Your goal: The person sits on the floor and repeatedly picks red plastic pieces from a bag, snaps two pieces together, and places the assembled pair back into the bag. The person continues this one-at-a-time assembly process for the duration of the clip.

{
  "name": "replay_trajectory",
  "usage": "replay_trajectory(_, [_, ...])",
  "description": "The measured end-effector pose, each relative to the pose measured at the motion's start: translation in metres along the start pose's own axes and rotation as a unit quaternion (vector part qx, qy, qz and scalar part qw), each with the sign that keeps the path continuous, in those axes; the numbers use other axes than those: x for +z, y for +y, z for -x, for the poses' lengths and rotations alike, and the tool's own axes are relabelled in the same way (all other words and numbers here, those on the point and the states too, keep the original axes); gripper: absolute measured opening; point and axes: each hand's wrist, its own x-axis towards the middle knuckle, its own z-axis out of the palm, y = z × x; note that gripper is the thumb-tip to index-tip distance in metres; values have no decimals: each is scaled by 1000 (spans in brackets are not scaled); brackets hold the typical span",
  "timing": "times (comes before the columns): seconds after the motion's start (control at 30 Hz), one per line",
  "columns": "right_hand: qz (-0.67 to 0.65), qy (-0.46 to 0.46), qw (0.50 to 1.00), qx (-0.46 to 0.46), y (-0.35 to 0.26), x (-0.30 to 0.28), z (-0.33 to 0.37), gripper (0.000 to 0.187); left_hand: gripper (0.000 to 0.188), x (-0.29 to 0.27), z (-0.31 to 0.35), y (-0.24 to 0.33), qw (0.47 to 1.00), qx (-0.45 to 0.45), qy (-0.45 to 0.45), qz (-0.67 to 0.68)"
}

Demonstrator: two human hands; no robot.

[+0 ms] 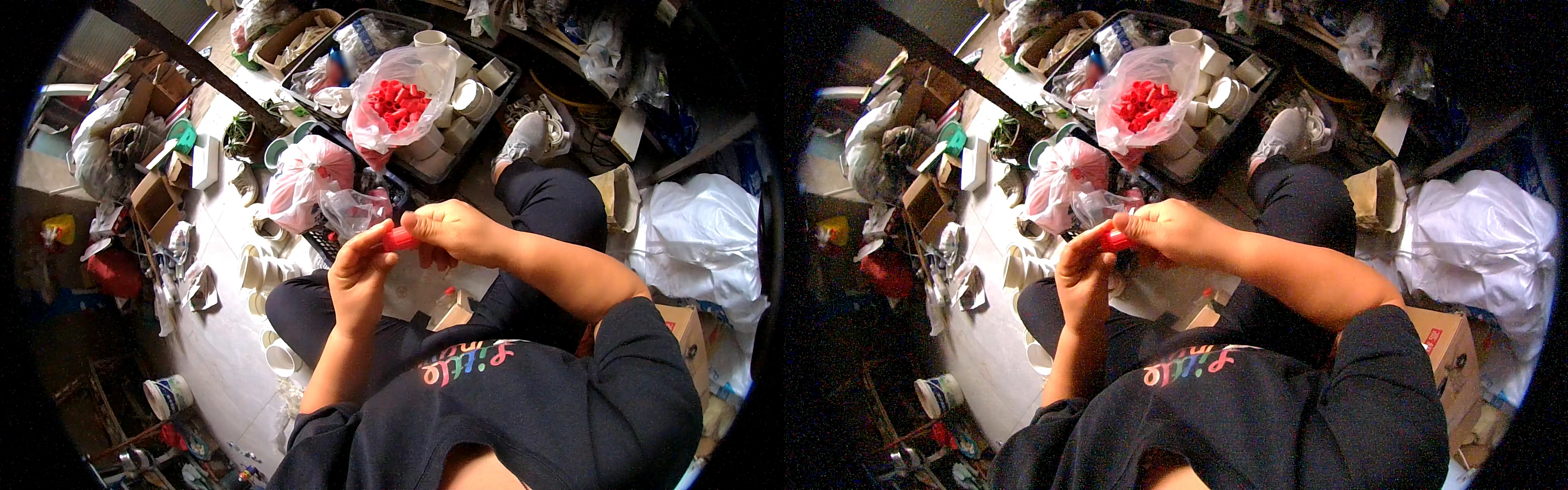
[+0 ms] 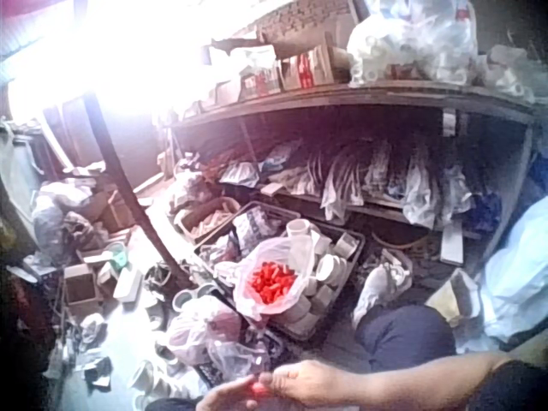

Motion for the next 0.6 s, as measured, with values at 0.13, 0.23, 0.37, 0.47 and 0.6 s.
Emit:
replay_trajectory(0.13, [20,78,964,-255,20,7,-4,35,33,7,-4,0,1000,7,-2,15])
replay_trajectory(0.23, [-34,46,960,-274,17,3,-5,41,33,8,-5,-3,999,30,-14,14])
replay_trajectory(0.37, [-86,2,993,-84,2,-4,-1,41,35,4,-4,-5,998,51,-32,-27])
replay_trajectory(0.47, [-28,43,976,-212,21,-3,-9,44,36,8,-5,-6,998,44,-27,20])
replay_trajectory(0.6, [-30,48,970,-236,8,3,-5,29,37,2,-7,-6,992,98,-31,-68])
